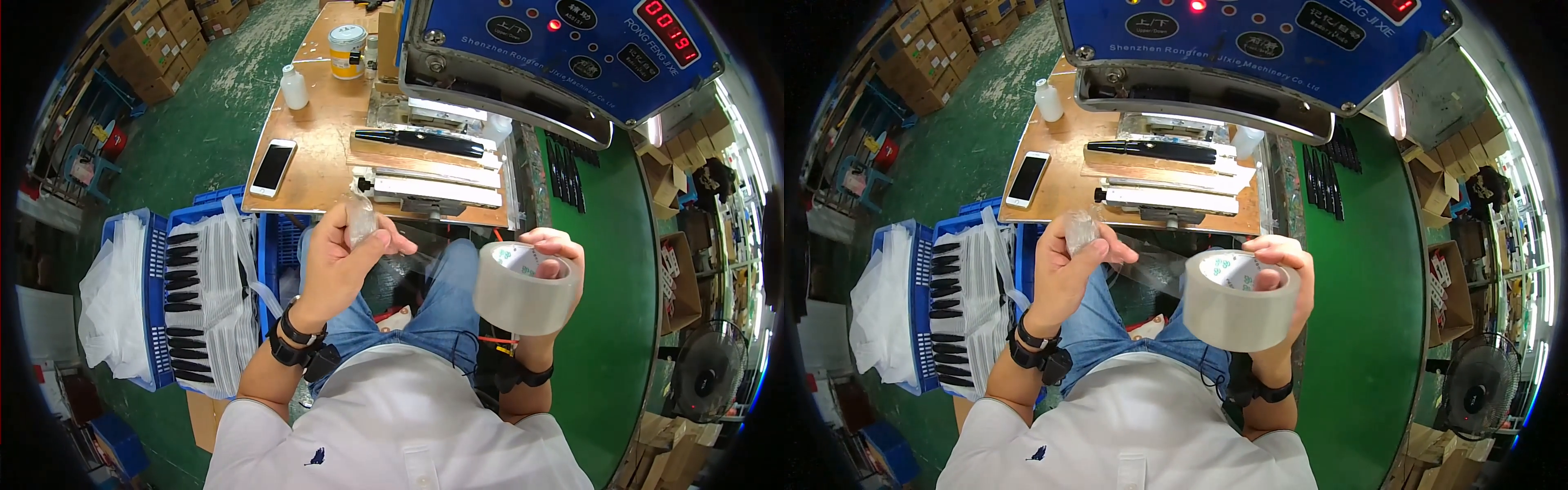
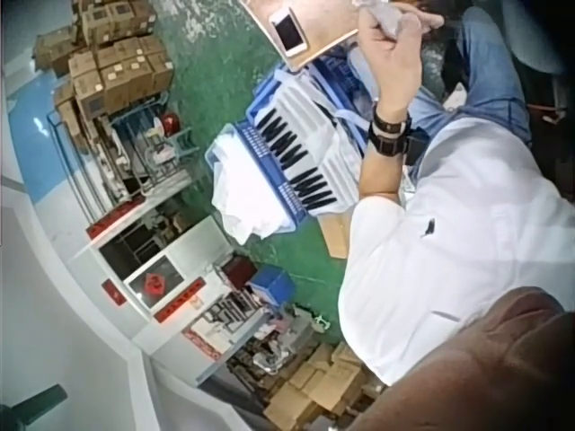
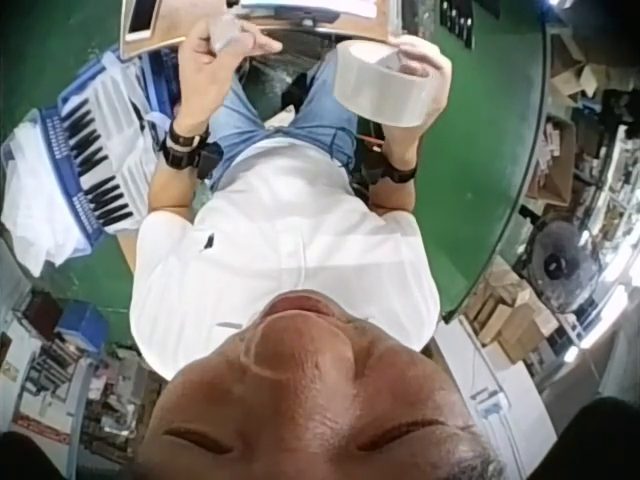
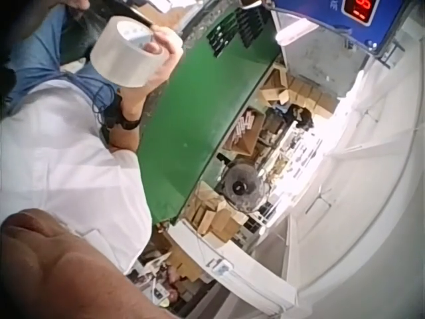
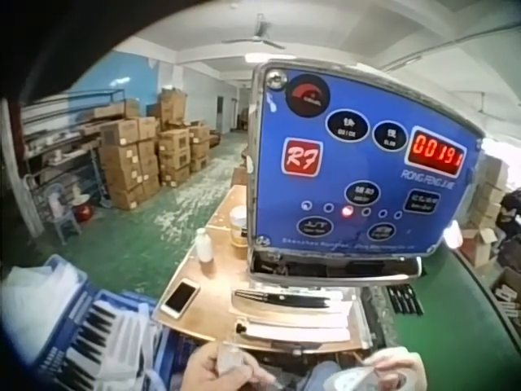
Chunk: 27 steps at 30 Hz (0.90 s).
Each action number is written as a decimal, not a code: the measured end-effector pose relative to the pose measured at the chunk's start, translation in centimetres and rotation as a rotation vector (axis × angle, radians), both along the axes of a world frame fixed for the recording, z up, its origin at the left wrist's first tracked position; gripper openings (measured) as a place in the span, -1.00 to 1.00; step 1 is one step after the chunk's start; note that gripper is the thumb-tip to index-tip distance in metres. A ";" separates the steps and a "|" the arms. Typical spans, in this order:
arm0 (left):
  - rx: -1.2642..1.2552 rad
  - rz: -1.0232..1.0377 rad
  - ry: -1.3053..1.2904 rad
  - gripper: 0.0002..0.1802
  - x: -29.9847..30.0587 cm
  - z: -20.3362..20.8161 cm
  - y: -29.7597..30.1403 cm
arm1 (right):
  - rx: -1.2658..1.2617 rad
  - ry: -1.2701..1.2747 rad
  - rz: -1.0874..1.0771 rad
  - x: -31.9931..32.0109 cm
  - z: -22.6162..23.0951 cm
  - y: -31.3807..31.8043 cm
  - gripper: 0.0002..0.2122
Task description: Picking industrial components from a crate, processing them through a machine, and placing them onto a conveyor belt.
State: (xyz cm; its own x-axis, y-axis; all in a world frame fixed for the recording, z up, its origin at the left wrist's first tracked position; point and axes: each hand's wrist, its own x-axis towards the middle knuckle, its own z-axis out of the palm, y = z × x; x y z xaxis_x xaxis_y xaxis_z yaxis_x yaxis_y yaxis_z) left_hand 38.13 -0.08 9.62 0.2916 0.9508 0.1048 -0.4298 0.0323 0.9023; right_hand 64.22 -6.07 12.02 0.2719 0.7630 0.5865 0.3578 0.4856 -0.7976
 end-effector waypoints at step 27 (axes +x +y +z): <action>0.212 -0.232 0.664 -0.66 2.4 -4.5 -4.2 | -0.650 -0.695 0.461 1.5 -1.8 -1.9 -0.64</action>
